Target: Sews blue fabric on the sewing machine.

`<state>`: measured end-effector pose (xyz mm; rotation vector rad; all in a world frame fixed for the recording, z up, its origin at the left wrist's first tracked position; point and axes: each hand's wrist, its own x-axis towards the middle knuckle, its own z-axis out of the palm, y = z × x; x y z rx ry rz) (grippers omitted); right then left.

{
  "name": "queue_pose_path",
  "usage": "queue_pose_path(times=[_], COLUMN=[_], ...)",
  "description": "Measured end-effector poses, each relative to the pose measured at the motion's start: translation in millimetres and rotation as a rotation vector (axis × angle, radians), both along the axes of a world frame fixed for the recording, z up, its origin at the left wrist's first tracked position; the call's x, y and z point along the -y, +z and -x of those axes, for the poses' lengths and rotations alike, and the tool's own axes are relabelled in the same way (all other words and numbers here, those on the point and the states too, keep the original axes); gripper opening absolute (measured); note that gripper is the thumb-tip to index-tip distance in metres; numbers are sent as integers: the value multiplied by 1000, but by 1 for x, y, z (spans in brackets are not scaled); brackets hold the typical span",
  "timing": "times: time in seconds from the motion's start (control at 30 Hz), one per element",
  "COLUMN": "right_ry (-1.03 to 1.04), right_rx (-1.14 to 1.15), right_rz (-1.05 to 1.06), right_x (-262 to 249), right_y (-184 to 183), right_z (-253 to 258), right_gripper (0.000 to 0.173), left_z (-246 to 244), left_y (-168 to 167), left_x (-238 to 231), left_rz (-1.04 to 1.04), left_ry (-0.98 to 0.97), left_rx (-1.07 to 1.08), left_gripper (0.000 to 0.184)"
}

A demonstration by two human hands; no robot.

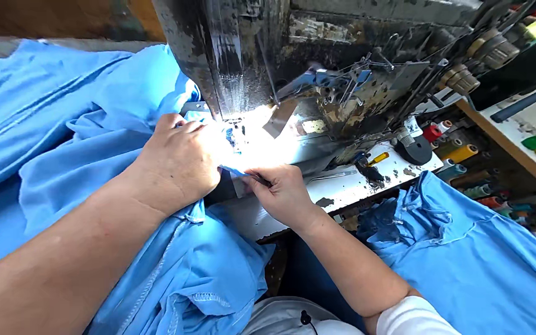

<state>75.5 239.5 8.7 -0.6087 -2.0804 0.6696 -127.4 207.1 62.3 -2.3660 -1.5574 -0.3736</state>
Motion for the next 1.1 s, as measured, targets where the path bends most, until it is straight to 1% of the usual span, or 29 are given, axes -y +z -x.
queue_pose_path(times=[0.1,0.17,0.23,0.37,0.53,0.6,0.67,0.7,0.73,0.77,0.8,0.83,0.87,0.9,0.93,0.97,1.0,1.03,1.07,1.1], right_ry=[6,6,1,-4,-85,-80,-37,-11,-9,-52,-147,-283,-436,-568,-648,-650,-592,-519,-451,-459], right_rx=[-3,-13,-11,7,100,109,45,-35,-148,-271,-401,-524,-616,-661,-653,-605,-540,-489,-424,-342], right_rz=[-6,-17,-20,13,18,7,-22,-36,-54,-88,-140,-186,-202,-159,-74,48,161,248,299,317], right_x=[2,4,5,2,4,6,9,10,10,5,-6,-22,-46,-73,-103,-133,-161,-185,-205,-217], right_y=[-1,-2,-3,0,4,3,5,9,18,30,46,64,85,105,122,133,140,143,146,151], right_z=[0,-2,-3,1,8,8,-6,-22,-45,-74,-107,-140,-169,-193,-212,-225,-232,-234,-234,-233], right_gripper=[11,11,11,12,16,17,20,22,23,23,22,21,21,21,25,30,30,26,22,22], left_z=[0,7,11,3,1,1,3,5,4,5,6,10,16,11,6,2,2,2,3,3], left_y=[-7,-16,-21,-13,-9,-10,-20,-26,-24,-22,-27,-42,-61,-57,-49,-41,-33,-30,-29,-28], left_x=[5,9,11,12,3,3,1,0,4,8,12,15,17,21,21,20,16,11,7,5], left_rz=[-41,-112,-138,-107,-95,-105,-183,-211,-172,-117,-83,-72,-53,147,241,218,97,-9,-69,-94], left_ry=[11,-40,-95,-87,-40,-33,-58,-69,-64,-43,-13,29,78,192,248,223,129,44,-5,-22], left_rx=[29,16,23,33,71,80,108,125,128,126,154,221,316,397,413,349,247,190,162,151], left_gripper=[18,26,31,24,20,21,23,24,26,26,22,18,20,24,21,15,11,14,15,16])
